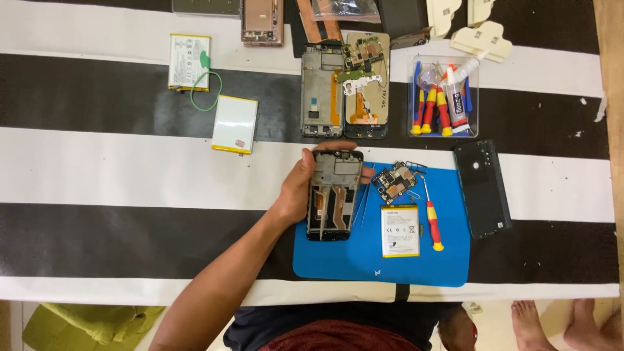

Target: Disassembling a smartphone to remove or replace internal components like the battery using precision tools.

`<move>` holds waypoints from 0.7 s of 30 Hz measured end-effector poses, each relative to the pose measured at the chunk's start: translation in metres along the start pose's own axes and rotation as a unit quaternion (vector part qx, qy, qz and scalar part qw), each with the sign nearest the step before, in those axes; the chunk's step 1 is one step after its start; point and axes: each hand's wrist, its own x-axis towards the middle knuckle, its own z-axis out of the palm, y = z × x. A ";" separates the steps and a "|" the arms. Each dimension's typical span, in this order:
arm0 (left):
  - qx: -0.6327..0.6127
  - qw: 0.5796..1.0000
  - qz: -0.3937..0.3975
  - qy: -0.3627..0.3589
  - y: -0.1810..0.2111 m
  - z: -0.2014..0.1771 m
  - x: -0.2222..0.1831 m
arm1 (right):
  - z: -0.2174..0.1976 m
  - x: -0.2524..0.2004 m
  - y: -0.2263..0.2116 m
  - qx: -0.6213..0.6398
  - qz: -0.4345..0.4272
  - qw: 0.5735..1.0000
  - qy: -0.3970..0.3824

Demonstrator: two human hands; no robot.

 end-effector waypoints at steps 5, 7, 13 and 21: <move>-0.050 0.996 -0.029 -0.066 0.018 -0.005 -0.002 | -0.174 -0.081 -0.162 -0.175 0.006 0.983 -0.055; -0.050 0.996 -0.032 -0.067 0.020 -0.004 -0.002 | -0.242 -0.136 -0.241 -0.227 -0.059 0.962 -0.139; -0.050 0.994 -0.048 -0.079 0.021 -0.002 0.004 | -0.300 -0.220 -0.347 -0.025 -0.001 0.997 0.072; -0.074 0.993 -0.041 -0.085 0.016 -0.008 0.005 | -0.269 -0.168 -0.437 0.096 -0.326 0.863 0.374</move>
